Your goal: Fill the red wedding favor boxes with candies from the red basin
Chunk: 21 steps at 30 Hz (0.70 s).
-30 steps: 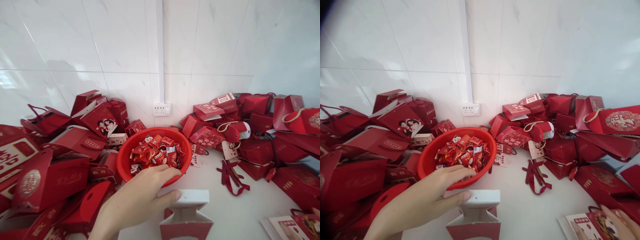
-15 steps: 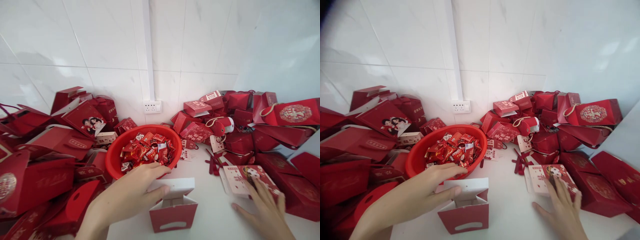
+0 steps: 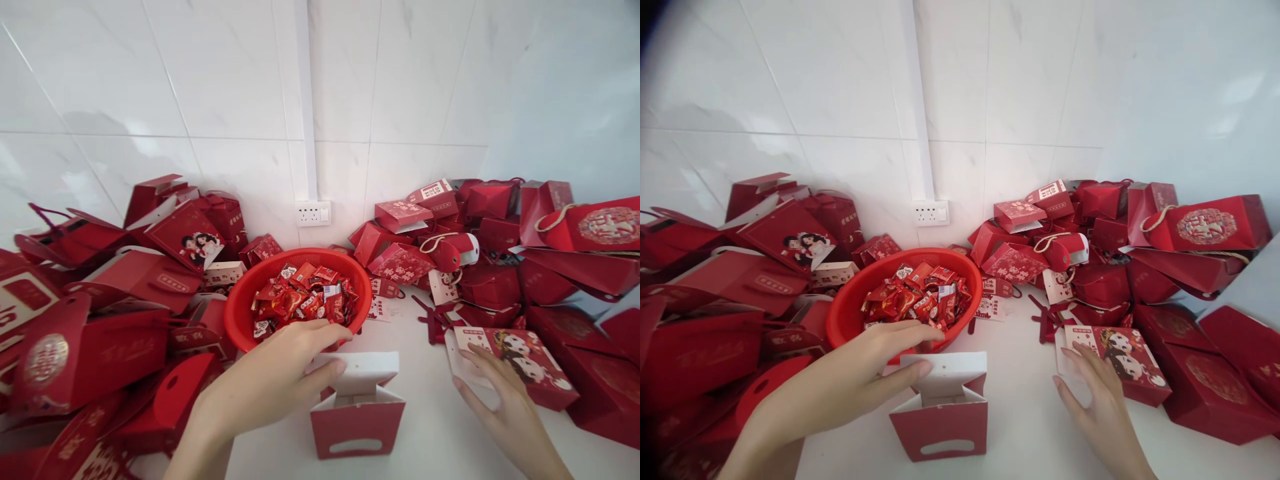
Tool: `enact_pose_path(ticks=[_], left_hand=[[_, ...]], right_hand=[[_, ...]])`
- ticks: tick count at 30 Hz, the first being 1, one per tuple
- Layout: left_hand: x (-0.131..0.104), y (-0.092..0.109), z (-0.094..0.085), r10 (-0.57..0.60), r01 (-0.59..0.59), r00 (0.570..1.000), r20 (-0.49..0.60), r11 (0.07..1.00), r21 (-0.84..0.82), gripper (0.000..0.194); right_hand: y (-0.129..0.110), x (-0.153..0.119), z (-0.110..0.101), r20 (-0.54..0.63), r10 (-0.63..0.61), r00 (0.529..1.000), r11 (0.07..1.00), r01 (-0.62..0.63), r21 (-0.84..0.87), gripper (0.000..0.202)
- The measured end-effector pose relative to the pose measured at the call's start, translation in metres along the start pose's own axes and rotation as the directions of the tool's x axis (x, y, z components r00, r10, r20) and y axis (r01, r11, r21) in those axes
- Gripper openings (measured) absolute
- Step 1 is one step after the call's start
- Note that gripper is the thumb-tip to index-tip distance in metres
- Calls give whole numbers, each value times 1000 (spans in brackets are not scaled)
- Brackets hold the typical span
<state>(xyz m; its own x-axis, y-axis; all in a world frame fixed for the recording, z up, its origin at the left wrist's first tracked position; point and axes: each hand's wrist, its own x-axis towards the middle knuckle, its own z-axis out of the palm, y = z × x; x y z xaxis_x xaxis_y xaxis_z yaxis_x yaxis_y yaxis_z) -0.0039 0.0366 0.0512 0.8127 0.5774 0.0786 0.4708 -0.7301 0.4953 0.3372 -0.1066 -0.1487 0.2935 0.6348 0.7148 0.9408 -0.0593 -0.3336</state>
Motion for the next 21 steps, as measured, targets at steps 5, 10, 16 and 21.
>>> enact_pose_path(ticks=[5, 10, 16, 21], left_hand=[[3, 7, -1, -22, 25, 998, 51, 998, -53, 22], [3, 6, 2, -7, 8, 998, 64, 1000, -15, 20], [-5, 5, 0, 112, -109, 989, -92, 993, 37, 27], [-33, 32, -2, 235, -242, 903, -360, 970, 26, 30]], right_hand=[[-45, 31, 5, 45, -13, 999, 982, 5, 189, 31], [-82, 55, 16, 92, -90, 992, 942, 55, 330, 25], [-110, 75, 40, 74, -191, 979, 866, 133, 482, 26], [-107, 62, 71, 50, -132, 990, 838, 85, 540, 29]])
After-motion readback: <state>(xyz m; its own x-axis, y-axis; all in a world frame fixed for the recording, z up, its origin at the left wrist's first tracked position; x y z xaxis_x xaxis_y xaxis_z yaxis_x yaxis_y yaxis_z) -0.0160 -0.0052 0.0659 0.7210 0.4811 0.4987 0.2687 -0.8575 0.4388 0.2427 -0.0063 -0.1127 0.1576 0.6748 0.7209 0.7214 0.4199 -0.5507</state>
